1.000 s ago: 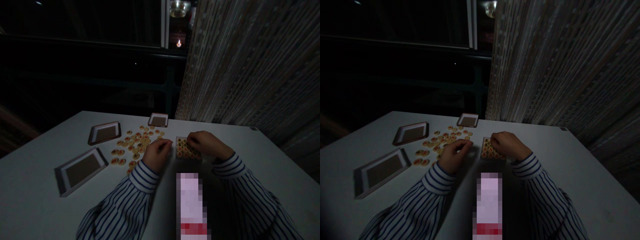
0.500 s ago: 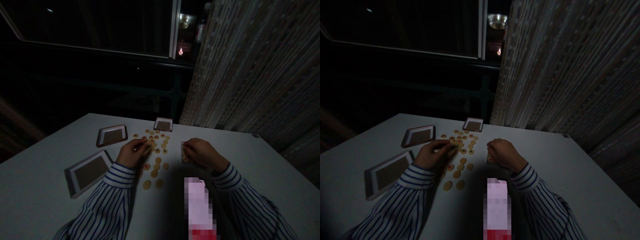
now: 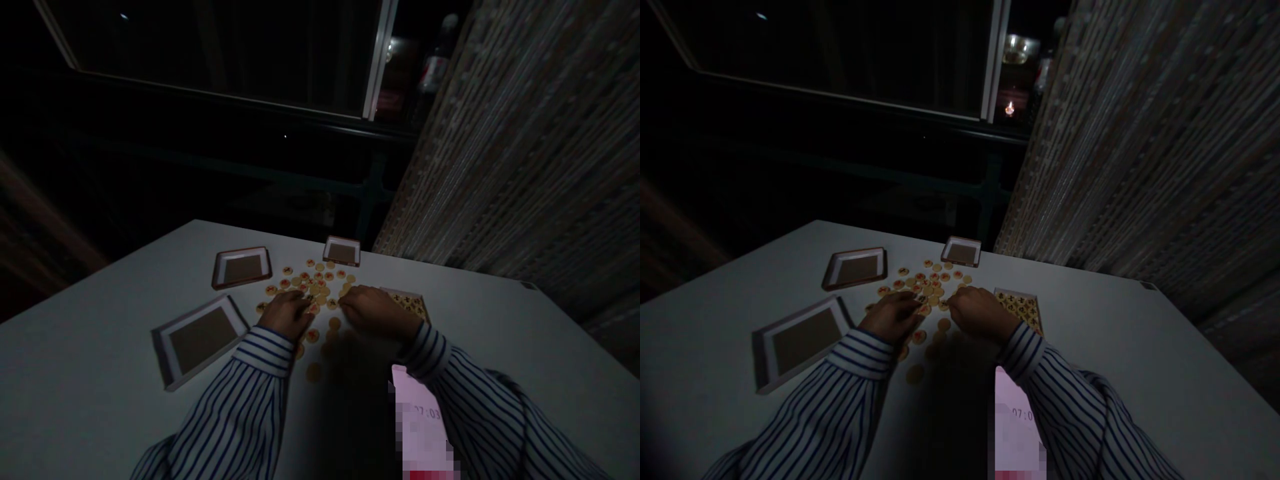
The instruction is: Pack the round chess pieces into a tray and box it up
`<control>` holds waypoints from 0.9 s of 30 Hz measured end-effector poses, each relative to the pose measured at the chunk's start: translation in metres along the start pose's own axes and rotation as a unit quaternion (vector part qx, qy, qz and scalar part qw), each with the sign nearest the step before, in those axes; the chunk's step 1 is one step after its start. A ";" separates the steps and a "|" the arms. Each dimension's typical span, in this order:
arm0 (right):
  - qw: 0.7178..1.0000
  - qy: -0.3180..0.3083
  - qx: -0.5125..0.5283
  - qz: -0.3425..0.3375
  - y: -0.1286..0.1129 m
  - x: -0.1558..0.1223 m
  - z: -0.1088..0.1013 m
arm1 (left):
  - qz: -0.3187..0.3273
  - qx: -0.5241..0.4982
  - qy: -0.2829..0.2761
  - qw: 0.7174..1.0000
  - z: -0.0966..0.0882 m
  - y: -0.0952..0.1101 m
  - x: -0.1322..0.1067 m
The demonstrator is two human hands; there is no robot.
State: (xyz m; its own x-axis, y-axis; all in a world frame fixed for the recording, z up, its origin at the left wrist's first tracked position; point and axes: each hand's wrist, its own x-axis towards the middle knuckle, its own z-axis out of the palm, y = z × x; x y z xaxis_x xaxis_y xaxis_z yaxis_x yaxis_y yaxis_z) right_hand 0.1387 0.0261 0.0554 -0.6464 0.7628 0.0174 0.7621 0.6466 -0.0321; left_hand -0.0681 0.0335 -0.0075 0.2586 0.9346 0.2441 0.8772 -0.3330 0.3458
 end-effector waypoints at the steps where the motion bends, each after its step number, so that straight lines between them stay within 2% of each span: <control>1: 1.000 -0.004 -0.003 -0.002 -0.002 0.004 0.002 | 0.001 0.009 0.000 1.000 0.000 0.001 0.000; 12: 0.998 -0.038 -0.053 -0.001 -0.019 0.026 0.020 | -0.006 0.037 0.016 0.999 0.000 0.010 0.003; 27: 0.998 -0.032 -0.049 -0.010 -0.015 0.034 0.031 | -0.026 0.062 0.003 0.998 0.001 0.018 0.003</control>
State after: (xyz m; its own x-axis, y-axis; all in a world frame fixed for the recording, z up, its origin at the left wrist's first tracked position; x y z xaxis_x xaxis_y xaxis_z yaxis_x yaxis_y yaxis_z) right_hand 0.1045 0.0419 0.0256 -0.6607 0.7492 -0.0473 0.7463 0.6623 0.0658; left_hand -0.0512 0.0303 -0.0010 0.2095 0.9495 0.2336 0.9328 -0.2658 0.2435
